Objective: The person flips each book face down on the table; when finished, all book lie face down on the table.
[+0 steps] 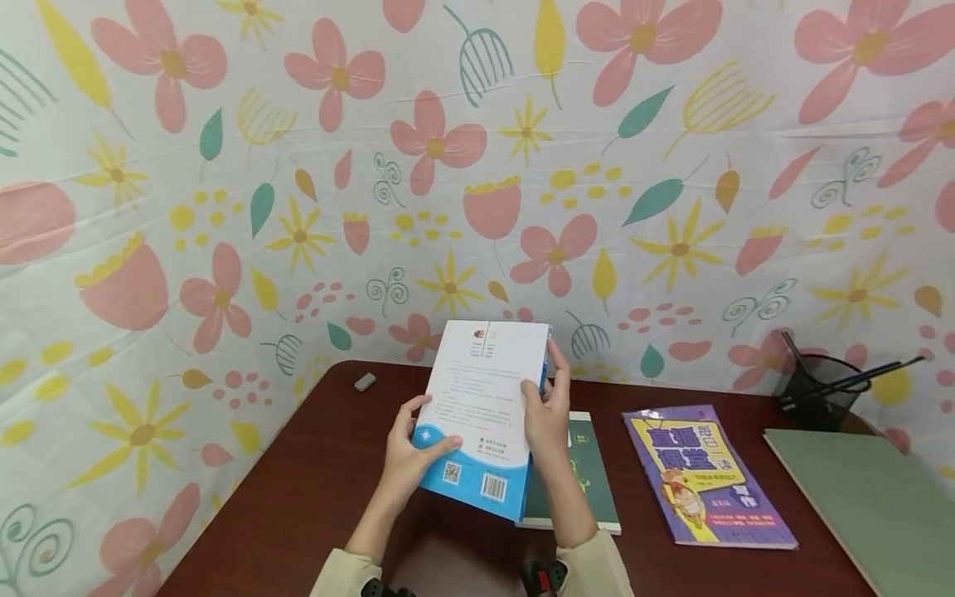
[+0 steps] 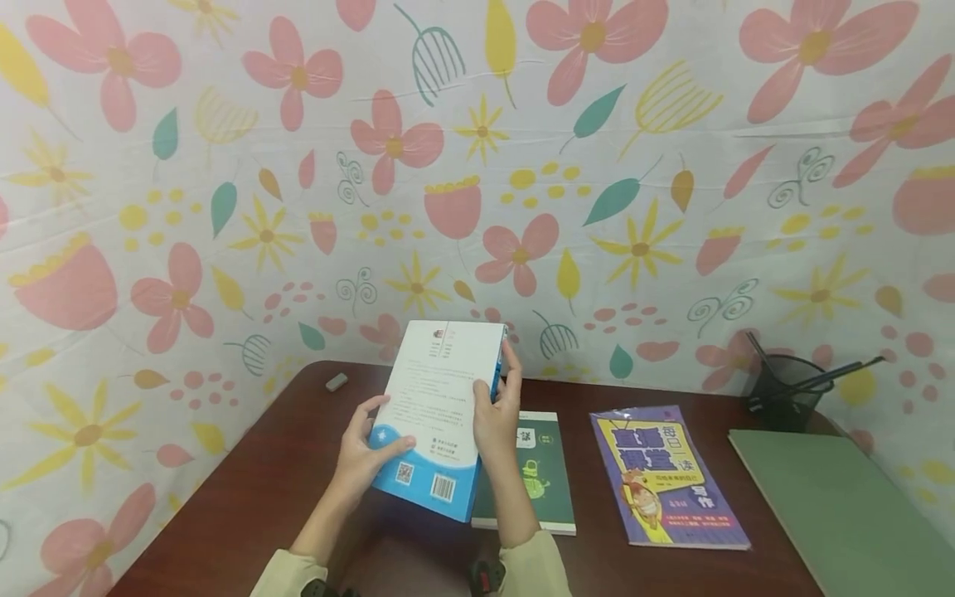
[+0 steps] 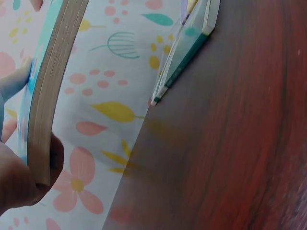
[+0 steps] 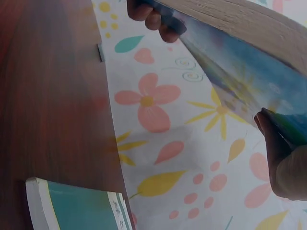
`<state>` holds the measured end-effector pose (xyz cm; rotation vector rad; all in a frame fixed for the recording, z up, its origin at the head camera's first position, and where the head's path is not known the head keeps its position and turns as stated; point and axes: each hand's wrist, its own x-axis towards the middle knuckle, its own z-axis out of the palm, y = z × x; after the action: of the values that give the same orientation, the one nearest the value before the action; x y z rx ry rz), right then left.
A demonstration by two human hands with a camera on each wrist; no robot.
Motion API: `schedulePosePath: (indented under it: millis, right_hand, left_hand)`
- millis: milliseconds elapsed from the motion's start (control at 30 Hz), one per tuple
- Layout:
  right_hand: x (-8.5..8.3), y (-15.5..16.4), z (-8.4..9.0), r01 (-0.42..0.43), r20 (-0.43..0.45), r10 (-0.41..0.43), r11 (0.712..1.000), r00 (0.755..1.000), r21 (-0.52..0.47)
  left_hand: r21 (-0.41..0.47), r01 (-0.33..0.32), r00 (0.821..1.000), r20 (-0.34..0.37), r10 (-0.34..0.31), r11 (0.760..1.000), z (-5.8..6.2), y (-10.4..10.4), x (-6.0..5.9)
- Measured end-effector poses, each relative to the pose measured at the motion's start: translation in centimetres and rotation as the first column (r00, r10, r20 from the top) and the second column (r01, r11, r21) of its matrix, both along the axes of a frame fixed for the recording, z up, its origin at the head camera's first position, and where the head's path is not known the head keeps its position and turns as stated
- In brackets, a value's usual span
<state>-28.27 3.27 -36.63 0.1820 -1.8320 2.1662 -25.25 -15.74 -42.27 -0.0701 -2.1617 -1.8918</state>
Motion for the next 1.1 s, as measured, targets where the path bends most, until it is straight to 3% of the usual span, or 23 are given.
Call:
schedulePosePath:
  millis: [100, 200, 367, 533, 700, 833, 1000, 1100]
  right_hand:
    - [-0.2, 0.5, 0.0, -0.06, -0.013, 0.061, 0.997, 0.998, 0.044]
    - [-0.3, 0.7, 0.0, -0.163, 0.004, 0.164, 0.977, 0.986, 0.139]
    - [-0.5, 0.7, -0.5, -0.338, 0.077, 0.33, 0.901, 0.941, 0.274]
    - [-0.9, 0.2, -1.9, -0.45, 0.16, 0.421, 0.836, 0.893, 0.313]
    - [-1.7, -0.4, -3.0, -0.515, 0.232, 0.469, 0.83, 0.852, 0.216]
    - [-2.1, -0.7, -3.6, -0.534, 0.268, 0.478, 0.821, 0.836, 0.202]
    - [-2.3, -0.7, -4.9, -0.527, 0.312, 0.445, 0.806, 0.84, 0.268]
    - [-2.3, -0.7, -5.6, -0.489, 0.318, 0.394, 0.81, 0.863, 0.323]
  left_hand:
    - [0.011, -0.048, 0.999, -0.003, 0.048, 0.999, -0.1, 0.3, -0.1]
    - [0.007, -0.118, 0.993, -0.019, 0.118, 0.993, -0.3, 0.1, -0.1]
    - [0.001, -0.223, 0.974, -0.025, 0.223, 0.975, -0.6, -0.5, -0.3]
    - [0.0, -0.294, 0.956, 0.025, 0.294, 0.956, -1.2, -1.2, -1.0]
    - [-0.024, -0.328, 0.944, 0.038, 0.329, 0.944, -1.4, -2.3, -1.9]
    - [-0.062, -0.327, 0.943, 0.046, 0.33, 0.943, -1.5, -3.2, -2.2]
    - [-0.088, -0.302, 0.949, 0.067, 0.308, 0.949, -2.3, -4.0, -2.4]
    - [-0.094, -0.28, 0.955, 0.074, 0.287, 0.955, -2.8, -4.2, -2.4]
